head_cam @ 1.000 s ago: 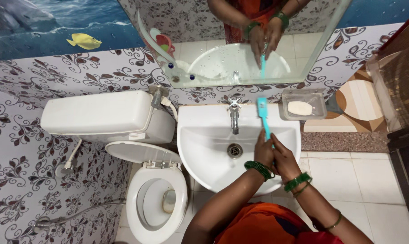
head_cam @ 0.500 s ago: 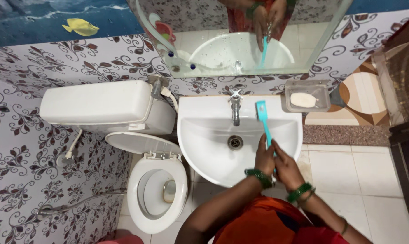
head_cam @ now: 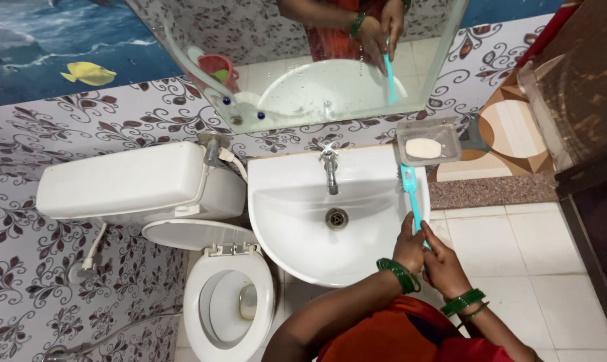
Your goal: The person scrubs a bathroom faucet and the interior of a white sink with a blue-handled brush, using water from the tap to rinse.
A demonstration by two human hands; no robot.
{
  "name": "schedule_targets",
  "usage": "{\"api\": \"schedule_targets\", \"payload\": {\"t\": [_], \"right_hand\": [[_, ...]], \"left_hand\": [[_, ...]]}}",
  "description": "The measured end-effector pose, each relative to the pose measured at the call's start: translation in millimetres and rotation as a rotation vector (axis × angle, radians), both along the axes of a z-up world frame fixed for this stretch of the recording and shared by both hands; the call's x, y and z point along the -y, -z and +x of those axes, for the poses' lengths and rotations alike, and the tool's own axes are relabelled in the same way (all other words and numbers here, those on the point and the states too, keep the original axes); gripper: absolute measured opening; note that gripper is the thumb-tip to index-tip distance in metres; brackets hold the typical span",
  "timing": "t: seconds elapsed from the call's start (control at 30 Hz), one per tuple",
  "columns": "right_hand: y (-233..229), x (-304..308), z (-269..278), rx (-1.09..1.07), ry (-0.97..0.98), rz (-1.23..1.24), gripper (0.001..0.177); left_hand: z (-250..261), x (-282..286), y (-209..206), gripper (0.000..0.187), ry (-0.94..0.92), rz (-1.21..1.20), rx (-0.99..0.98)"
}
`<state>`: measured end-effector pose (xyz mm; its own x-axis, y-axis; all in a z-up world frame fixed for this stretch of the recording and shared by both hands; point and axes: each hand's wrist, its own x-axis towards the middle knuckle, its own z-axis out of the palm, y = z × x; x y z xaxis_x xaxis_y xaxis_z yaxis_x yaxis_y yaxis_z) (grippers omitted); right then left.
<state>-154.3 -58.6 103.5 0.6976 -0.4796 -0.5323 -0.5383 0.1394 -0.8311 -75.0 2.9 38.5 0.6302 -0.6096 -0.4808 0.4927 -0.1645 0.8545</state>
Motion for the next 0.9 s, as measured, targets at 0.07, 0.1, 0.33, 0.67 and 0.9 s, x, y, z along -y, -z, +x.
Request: {"api": "schedule_targets", "payload": {"t": [0.07, 0.1, 0.33, 0.67, 0.9], "right_hand": [[11, 8, -1, 0.005, -0.01, -0.039, 0.067], [15, 15, 5, 0.066, -0.021, -0.078, 0.066], [11, 33, 1, 0.08, -0.011, -0.045, 0.065], [12, 17, -28, 0.04, -0.126, -0.208, 0.064], [-4, 16, -50, -0.079, -0.209, -0.211, 0.064]], "left_hand": [[6, 8, -9, 0.064, 0.004, 0.023, 0.014], [10, 14, -11, 0.064, 0.007, 0.044, 0.035], [11, 28, -22, 0.062, -0.06, -0.104, -0.091], [-10, 9, 1, 0.05, -0.014, 0.016, -0.131], [-29, 5, 12, 0.057, -0.009, -0.033, -0.244]]}}
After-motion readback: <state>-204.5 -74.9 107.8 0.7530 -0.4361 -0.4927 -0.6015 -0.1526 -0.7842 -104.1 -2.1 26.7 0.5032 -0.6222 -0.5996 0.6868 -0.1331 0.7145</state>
